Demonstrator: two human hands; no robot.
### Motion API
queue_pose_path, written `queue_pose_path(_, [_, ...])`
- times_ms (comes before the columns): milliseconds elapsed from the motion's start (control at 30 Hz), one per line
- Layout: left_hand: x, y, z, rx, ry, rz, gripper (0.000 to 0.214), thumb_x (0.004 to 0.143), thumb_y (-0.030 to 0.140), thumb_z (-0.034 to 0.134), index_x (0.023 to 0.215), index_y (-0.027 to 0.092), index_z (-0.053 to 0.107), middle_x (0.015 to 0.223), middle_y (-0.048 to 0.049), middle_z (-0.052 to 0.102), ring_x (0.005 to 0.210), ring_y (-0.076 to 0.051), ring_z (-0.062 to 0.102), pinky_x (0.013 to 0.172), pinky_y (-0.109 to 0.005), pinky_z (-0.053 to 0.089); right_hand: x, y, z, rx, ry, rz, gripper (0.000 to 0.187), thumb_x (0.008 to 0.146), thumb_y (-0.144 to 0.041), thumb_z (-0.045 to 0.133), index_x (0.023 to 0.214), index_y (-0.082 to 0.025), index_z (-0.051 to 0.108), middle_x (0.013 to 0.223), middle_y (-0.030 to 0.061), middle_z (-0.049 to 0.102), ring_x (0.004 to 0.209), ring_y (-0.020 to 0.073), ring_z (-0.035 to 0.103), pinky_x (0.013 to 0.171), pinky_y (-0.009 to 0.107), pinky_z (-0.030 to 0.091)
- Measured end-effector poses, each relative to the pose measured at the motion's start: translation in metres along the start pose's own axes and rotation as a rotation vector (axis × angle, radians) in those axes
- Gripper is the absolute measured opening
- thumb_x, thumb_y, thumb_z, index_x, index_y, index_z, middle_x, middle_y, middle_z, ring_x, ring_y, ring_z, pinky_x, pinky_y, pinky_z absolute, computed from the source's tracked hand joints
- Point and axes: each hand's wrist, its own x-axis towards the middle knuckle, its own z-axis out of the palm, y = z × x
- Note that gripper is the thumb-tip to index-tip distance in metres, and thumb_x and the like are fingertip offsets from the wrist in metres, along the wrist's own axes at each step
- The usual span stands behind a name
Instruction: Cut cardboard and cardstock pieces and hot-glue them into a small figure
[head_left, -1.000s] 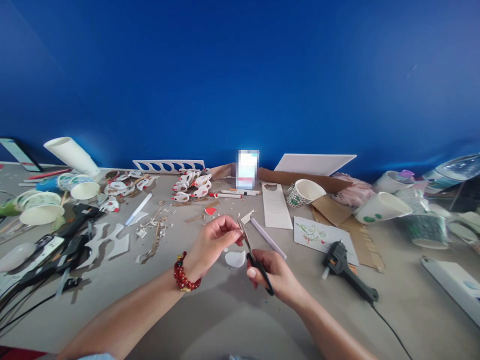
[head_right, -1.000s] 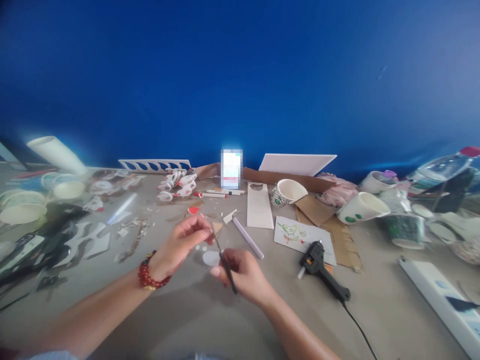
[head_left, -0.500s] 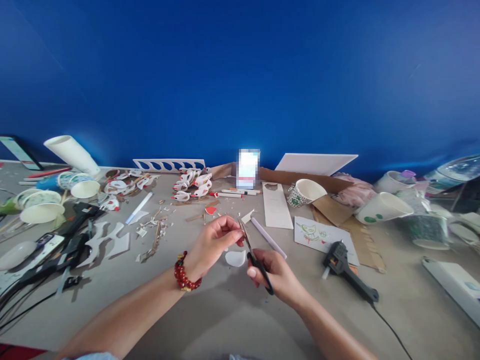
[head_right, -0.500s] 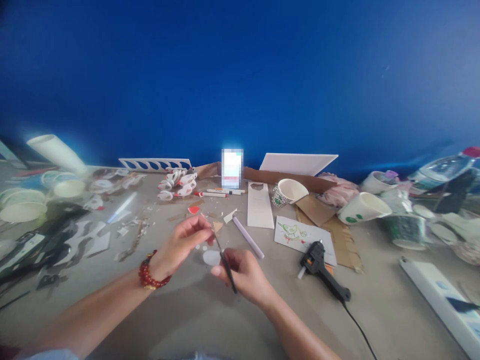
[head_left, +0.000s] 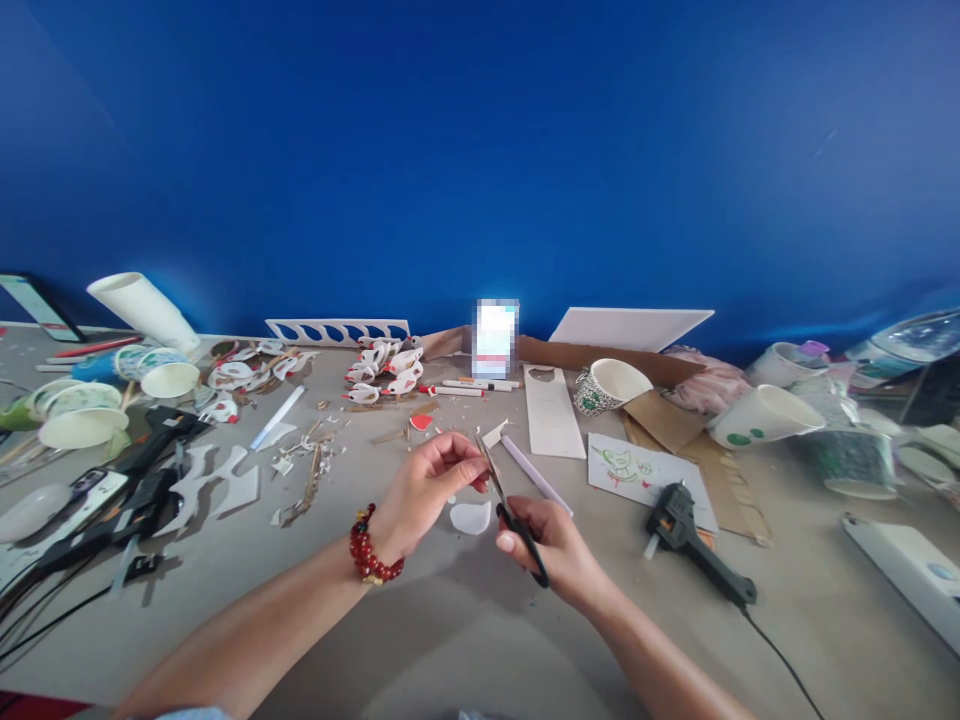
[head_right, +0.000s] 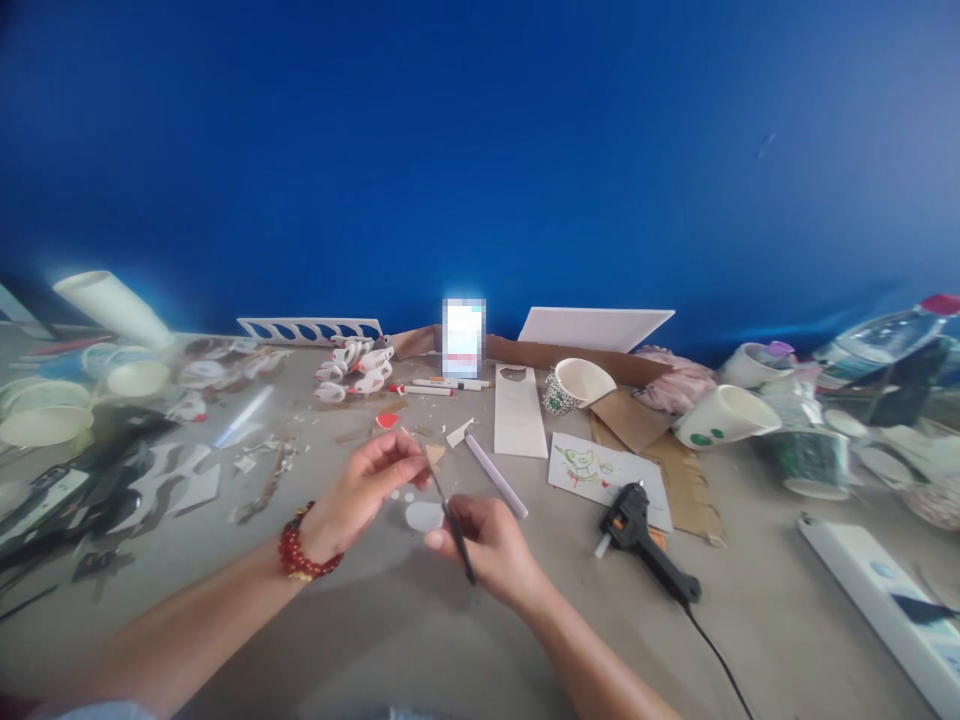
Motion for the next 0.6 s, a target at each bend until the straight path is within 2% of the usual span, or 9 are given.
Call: queue_pose_path(600, [-0.0020,0.0041,0.0019,0.032,0.006,-0.017,0.016,0.083,0.031,0.068,0.081,0.016,0.062,0.075,-0.0003,0.066,0.073,-0.012,0.063,0.073,-0.024,0.050,0.0005,0.0015,0.0018,-0.066,0.050,-0.012,0.063,0.069,-0.078,0.060,0.059,-0.020,0.039,0.056,-0.0058,0.029,0.053,0.0087,0.024,0.048,0.025,0.016])
